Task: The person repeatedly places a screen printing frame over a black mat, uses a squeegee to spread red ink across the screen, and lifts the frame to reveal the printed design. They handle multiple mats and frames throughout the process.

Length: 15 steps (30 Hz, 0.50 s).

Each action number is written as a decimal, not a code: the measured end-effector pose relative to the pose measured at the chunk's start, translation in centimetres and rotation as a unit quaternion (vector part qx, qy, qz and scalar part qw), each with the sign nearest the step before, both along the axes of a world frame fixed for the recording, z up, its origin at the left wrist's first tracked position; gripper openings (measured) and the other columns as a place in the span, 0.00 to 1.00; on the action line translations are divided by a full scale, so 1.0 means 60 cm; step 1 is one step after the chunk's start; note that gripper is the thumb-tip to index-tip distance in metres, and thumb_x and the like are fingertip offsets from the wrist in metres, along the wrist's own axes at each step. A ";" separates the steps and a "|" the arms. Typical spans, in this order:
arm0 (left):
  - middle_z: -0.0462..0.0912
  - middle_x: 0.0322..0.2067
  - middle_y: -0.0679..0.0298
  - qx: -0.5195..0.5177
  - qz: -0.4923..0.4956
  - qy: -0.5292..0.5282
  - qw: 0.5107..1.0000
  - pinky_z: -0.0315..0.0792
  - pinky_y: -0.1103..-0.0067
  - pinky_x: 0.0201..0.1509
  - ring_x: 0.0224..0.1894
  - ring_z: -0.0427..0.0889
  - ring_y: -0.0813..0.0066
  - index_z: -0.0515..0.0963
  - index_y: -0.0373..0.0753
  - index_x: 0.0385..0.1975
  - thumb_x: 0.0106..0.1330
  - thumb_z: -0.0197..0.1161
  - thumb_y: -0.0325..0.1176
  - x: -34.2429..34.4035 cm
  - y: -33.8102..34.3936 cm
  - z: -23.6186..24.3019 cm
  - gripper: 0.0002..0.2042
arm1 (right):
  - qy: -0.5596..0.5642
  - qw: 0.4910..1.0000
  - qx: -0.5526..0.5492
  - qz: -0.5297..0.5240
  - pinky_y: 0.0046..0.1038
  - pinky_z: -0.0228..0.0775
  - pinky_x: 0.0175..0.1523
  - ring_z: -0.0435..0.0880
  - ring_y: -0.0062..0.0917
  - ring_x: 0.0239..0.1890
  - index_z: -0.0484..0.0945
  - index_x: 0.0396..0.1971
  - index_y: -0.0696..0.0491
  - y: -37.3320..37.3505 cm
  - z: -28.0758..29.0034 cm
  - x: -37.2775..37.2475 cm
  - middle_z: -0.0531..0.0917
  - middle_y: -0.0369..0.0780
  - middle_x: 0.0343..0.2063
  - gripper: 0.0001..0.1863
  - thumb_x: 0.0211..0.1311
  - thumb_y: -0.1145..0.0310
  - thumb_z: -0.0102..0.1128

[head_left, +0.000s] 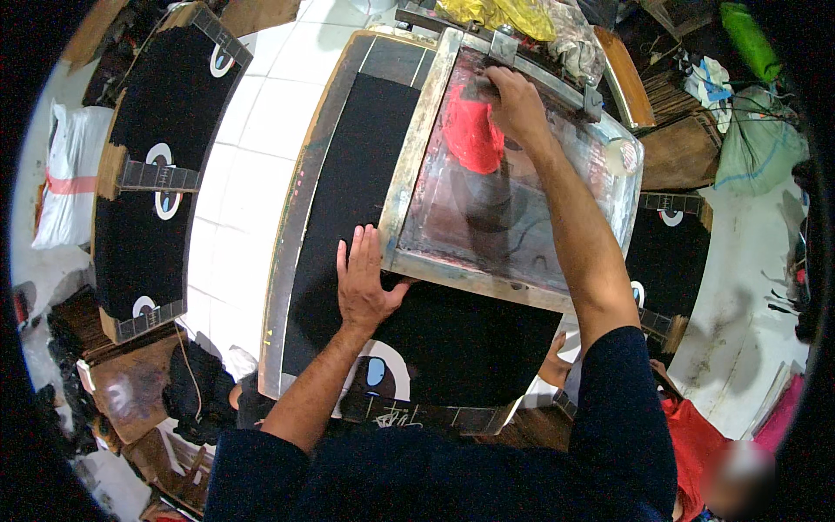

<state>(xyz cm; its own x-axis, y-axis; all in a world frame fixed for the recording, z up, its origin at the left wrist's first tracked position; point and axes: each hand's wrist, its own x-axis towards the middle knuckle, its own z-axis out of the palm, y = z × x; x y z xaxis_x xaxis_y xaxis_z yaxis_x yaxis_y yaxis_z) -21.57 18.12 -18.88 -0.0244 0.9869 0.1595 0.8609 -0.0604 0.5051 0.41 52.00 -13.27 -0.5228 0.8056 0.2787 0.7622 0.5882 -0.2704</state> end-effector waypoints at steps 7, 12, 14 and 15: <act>0.61 0.75 0.48 -0.009 0.000 -0.002 1.000 0.47 0.52 0.81 0.79 0.57 0.53 0.56 0.29 0.75 0.49 0.79 0.45 0.001 0.001 -0.007 0.54 | -0.031 0.999 -0.027 0.006 0.45 0.74 0.52 0.80 0.46 0.50 0.77 0.47 0.54 -0.109 -0.013 0.043 0.82 0.45 0.43 0.20 0.51 0.79 0.64; 0.60 0.75 0.47 -0.009 -0.002 0.003 1.000 0.47 0.52 0.81 0.79 0.57 0.53 0.55 0.28 0.75 0.48 0.78 0.44 0.000 0.001 -0.007 0.54 | -0.017 0.999 -0.038 0.026 0.45 0.75 0.53 0.81 0.45 0.51 0.77 0.47 0.54 -0.067 -0.001 0.049 0.82 0.45 0.44 0.20 0.51 0.79 0.64; 0.60 0.75 0.47 -0.011 -0.003 0.005 1.000 0.47 0.52 0.81 0.79 0.56 0.53 0.55 0.28 0.75 0.48 0.78 0.43 0.000 0.001 -0.005 0.55 | 0.038 0.999 0.025 0.015 0.47 0.74 0.52 0.80 0.49 0.49 0.76 0.44 0.55 -0.006 -0.009 0.018 0.81 0.47 0.42 0.16 0.52 0.80 0.60; 0.60 0.75 0.47 -0.011 -0.003 0.009 1.000 0.47 0.52 0.81 0.79 0.57 0.53 0.55 0.28 0.75 0.48 0.78 0.43 0.000 0.000 -0.005 0.55 | 0.019 0.999 0.033 0.008 0.47 0.74 0.52 0.80 0.49 0.49 0.76 0.44 0.55 0.015 -0.012 0.005 0.81 0.47 0.42 0.17 0.52 0.81 0.59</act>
